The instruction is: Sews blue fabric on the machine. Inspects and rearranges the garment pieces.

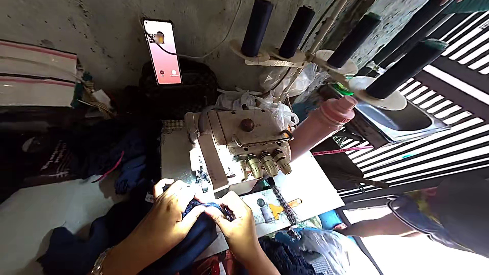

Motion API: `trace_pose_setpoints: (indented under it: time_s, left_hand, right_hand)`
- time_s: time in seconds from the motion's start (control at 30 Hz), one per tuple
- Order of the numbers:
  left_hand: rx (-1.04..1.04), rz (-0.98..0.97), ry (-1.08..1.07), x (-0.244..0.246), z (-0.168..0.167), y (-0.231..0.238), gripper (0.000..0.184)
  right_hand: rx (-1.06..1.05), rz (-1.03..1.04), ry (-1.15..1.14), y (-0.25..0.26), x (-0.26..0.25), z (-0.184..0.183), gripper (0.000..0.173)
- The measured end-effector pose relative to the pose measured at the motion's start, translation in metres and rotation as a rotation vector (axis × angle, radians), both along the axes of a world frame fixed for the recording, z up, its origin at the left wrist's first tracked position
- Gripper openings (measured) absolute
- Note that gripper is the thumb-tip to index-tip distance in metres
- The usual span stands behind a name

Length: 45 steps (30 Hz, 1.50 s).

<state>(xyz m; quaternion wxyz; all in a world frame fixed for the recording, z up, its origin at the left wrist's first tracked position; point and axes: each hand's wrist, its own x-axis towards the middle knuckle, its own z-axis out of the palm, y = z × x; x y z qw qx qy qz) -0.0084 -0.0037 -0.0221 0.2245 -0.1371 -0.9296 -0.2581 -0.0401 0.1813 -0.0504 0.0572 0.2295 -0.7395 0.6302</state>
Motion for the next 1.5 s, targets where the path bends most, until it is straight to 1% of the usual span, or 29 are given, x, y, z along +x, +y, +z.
trace_pose_setpoints:
  time_s: [0.07,0.17,0.23,0.33,0.4,0.43,0.5,0.57,0.63,0.73,0.83,0.93,1.07,1.17,1.27,1.37,1.43,1.5]
  left_hand:
    - [-0.03,0.041,0.021,0.002,0.001,0.002,0.028]
    - [-0.138,0.12,0.025,0.008,0.006,0.005,0.041]
    - [-0.195,0.148,0.007,0.012,0.009,0.006,0.046]
    - [-0.245,0.228,0.021,0.015,0.011,0.011,0.044]
    - [-0.24,0.312,0.054,0.011,0.006,0.017,0.042]
    - [-0.219,0.351,0.083,0.008,0.001,0.021,0.04]
    - [-0.141,0.393,0.136,0.004,-0.008,0.027,0.033]
    - [-0.082,0.393,0.13,0.003,-0.008,0.026,0.028]
    - [-0.061,0.377,0.055,0.005,-0.006,0.022,0.034]
    - [-0.121,0.385,-0.023,0.005,-0.004,0.02,0.045]
    - [-0.159,0.406,-0.03,0.001,-0.002,0.022,0.047]
    - [-0.179,0.439,-0.028,-0.004,-0.002,0.021,0.048]
    - [-0.188,0.432,-0.028,-0.007,-0.001,0.019,0.049]
    - [-0.195,0.43,-0.038,-0.012,0.001,0.015,0.051]
    - [-0.216,0.432,-0.087,-0.018,0.004,0.013,0.057]
    - [-0.206,0.419,-0.121,-0.018,0.006,0.012,0.058]
    - [-0.208,0.394,-0.142,-0.017,0.007,0.01,0.062]
    - [-0.208,0.375,-0.155,-0.018,0.008,0.01,0.061]
  right_hand:
    - [-0.004,0.007,0.002,-0.001,0.0,0.002,0.019]
    - [0.004,-0.012,0.029,-0.001,0.0,0.006,0.019]
    - [0.02,-0.031,0.057,-0.002,0.0,0.008,0.017]
    - [0.078,-0.094,0.142,-0.007,-0.001,0.01,0.016]
    - [0.149,-0.188,0.199,-0.013,-0.005,0.007,0.015]
    - [0.173,-0.222,0.195,-0.017,-0.006,0.003,0.016]
    - [0.138,-0.236,0.117,-0.022,-0.009,-0.002,0.018]
    - [0.042,-0.214,0.021,-0.024,-0.009,-0.003,0.015]
    - [-0.061,-0.158,-0.066,-0.023,-0.009,-0.004,0.013]
    - [-0.138,-0.091,-0.141,-0.02,-0.013,-0.004,0.014]
    - [-0.184,-0.077,-0.188,-0.022,-0.014,-0.004,0.016]
    - [-0.166,-0.08,-0.179,-0.022,-0.014,-0.003,0.017]
    - [-0.148,-0.061,-0.175,-0.018,-0.011,-0.003,0.019]
    - [-0.147,-0.087,-0.159,-0.023,-0.016,-0.001,0.023]
    - [-0.15,-0.124,-0.129,-0.028,-0.019,0.0,0.027]
    - [-0.122,-0.109,-0.13,-0.025,-0.017,-0.003,0.028]
    - [-0.104,-0.104,-0.126,-0.023,-0.017,-0.002,0.027]
    - [-0.083,-0.125,-0.092,-0.024,-0.017,-0.002,0.025]
